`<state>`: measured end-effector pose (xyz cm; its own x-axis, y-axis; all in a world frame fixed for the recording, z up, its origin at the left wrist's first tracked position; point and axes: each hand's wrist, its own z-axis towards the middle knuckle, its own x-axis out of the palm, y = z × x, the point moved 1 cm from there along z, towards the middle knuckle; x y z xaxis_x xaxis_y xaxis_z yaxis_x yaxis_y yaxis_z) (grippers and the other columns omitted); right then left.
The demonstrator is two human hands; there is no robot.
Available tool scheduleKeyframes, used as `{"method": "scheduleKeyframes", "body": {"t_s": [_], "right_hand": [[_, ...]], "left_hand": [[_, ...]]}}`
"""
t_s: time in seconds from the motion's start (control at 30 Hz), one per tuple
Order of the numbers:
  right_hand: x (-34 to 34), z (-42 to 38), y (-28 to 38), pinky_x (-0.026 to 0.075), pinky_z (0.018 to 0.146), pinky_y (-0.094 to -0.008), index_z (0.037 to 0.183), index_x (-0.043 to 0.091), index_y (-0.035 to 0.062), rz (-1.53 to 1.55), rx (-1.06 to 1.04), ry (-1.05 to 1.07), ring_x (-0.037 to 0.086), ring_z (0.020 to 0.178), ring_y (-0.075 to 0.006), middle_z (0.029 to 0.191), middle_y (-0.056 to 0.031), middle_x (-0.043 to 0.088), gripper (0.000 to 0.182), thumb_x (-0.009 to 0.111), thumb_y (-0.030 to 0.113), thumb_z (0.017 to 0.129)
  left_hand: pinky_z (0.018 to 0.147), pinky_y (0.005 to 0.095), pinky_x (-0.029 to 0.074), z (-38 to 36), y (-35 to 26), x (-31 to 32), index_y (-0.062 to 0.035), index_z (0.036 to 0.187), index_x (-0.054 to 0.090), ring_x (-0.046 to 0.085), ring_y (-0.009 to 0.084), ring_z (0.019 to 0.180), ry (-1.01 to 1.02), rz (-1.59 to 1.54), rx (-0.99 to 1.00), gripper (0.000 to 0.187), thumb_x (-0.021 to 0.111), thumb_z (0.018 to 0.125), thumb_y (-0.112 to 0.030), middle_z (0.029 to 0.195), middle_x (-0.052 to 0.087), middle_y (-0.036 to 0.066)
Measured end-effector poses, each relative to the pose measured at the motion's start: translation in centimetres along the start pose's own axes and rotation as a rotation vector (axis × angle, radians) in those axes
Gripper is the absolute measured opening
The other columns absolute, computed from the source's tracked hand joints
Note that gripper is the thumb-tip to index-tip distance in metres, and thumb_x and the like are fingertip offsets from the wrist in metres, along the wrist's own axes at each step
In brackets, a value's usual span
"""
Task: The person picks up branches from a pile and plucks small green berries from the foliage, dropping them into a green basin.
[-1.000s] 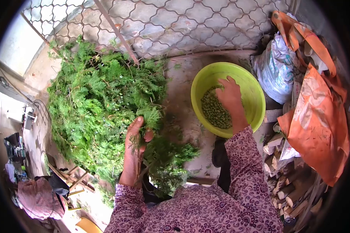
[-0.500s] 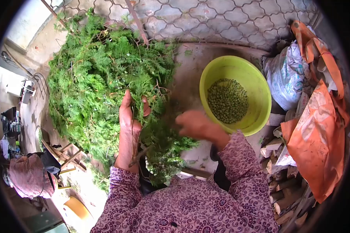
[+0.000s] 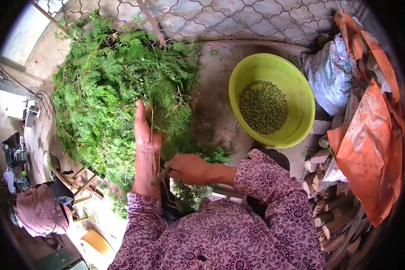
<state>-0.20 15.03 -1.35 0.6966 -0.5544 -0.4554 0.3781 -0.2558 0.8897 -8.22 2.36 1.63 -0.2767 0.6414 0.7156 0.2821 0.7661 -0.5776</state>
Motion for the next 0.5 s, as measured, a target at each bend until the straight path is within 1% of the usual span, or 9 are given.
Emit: {"method": "scheduleKeyframes", "body": {"t_s": [0.03, 0.2, 0.27, 0.3, 0.33, 0.4, 0.43, 0.47, 0.5], "right_hand": [[-0.7, -0.1, 0.0, 0.044, 0.068, -0.0415, 0.09, 0.059, 0.0062, 0.033, -0.043, -0.051, 0.054, 0.076, -0.0327, 0.077, -0.0142, 0.054, 0.019, 0.053, 0.022, 0.08], [-4.4, -0.3, -1.7, 0.043, 0.064, -0.0388, 0.085, 0.059, 0.0045, 0.03, -0.071, -0.194, 0.054, 0.073, -0.0315, 0.073, -0.0154, 0.053, 0.019, 0.053, 0.022, 0.081], [-5.2, -0.4, -2.0, 0.042, 0.062, -0.0378, 0.084, 0.058, 0.0038, 0.084, -0.072, -0.215, 0.054, 0.069, -0.0309, 0.072, -0.0149, 0.053, 0.02, 0.052, 0.023, 0.082], [-5.7, -0.3, -1.9, 0.042, 0.061, -0.0367, 0.084, 0.058, 0.0024, 0.081, -0.068, -0.241, 0.054, 0.067, -0.0303, 0.071, -0.0159, 0.053, 0.022, 0.052, 0.023, 0.083], [-6.4, -0.3, -1.8, 0.042, 0.061, -0.0367, 0.084, 0.058, 0.0024, 0.081, -0.065, -0.243, 0.054, 0.067, -0.0303, 0.071, -0.0159, 0.053, 0.022, 0.052, 0.023, 0.083], [-7.8, -0.2, -1.5, 0.045, 0.068, -0.0327, 0.095, 0.06, 0.0027, 0.053, 0.068, -0.203, 0.058, 0.075, -0.0244, 0.079, -0.0139, 0.058, 0.021, 0.051, 0.019, 0.085], [-7.9, 0.0, -2.2, 0.044, 0.061, -0.0291, 0.096, 0.06, 0.002, 0.063, -0.009, -0.298, 0.056, 0.066, -0.0164, 0.074, -0.0095, 0.058, 0.023, 0.051, 0.02, 0.087], [-8.4, -0.1, -2.3, 0.044, 0.061, -0.0291, 0.096, 0.06, 0.002, 0.063, -0.008, -0.298, 0.056, 0.066, -0.0164, 0.074, -0.0095, 0.058, 0.023, 0.051, 0.02, 0.087], [-9.2, -0.1, -2.1, 0.043, 0.058, -0.0273, 0.096, 0.06, 0.0016, 0.111, 0.081, -0.301, 0.053, 0.063, -0.0125, 0.07, -0.0067, 0.057, 0.023, 0.051, 0.021, 0.087]], "left_hand": [[0.089, 0.0368, 0.039, -0.8, -0.1, 1.0, -0.0022, 0.119, 0.045, 0.05, 0.0224, 0.101, -0.018, 0.026, 0.024, 0.06, 0.046, 0.084, -0.051, 0.111, 0.054, 0.011], [0.088, 0.0376, 0.039, -0.9, 0.7, -1.8, 0.0038, 0.12, 0.044, 0.05, 0.0233, 0.102, -0.007, 0.35, 0.126, 0.067, 0.052, 0.081, -0.051, 0.118, 0.05, 0.014], [0.086, 0.0367, 0.04, -1.1, 0.3, -2.3, 0.0035, 0.119, 0.045, 0.051, 0.0228, 0.1, 0.064, 0.5, 0.208, 0.065, 0.057, 0.08, -0.046, 0.116, 0.051, 0.014], [0.081, 0.0335, 0.042, -1.2, 0.3, -2.1, 0.0026, 0.109, 0.054, 0.055, 0.0199, 0.093, 0.043, 0.536, 0.303, 0.054, 0.056, 0.082, -0.044, 0.102, 0.059, 0.011], [0.081, 0.0335, 0.042, -1.2, 0.3, -2.1, 0.0026, 0.109, 0.054, 0.055, 0.0199, 0.093, 0.045, 0.536, 0.301, 0.054, 0.056, 0.082, -0.044, 0.102, 0.059, 0.011], [0.08, 0.0325, 0.043, -1.5, 0.1, -2.0, 0.0019, 0.106, 0.057, 0.055, 0.0187, 0.092, -0.088, 0.694, 0.446, 0.052, 0.057, 0.081, -0.044, 0.103, 0.059, 0.011], [0.081, 0.0275, 0.041, -1.9, 0.0, -1.5, 0.0006, 0.103, 0.059, 0.053, 0.0137, 0.092, -0.127, 0.69, 0.465, 0.036, 0.06, 0.083, -0.03, 0.1, 0.06, 0.008], [0.081, 0.0275, 0.041, -1.7, 0.1, -1.8, 0.0006, 0.103, 0.059, 0.053, 0.0137, 0.092, -0.128, 0.689, 0.464, 0.036, 0.06, 0.083, -0.03, 0.1, 0.06, 0.008], [0.079, 0.0262, 0.042, -1.5, 0.2, -2.0, -0.0005, 0.102, 0.06, 0.054, 0.0124, 0.088, -0.11, 0.761, 0.648, 0.031, 0.061, 0.082, -0.024, 0.097, 0.061, 0.007]]}}
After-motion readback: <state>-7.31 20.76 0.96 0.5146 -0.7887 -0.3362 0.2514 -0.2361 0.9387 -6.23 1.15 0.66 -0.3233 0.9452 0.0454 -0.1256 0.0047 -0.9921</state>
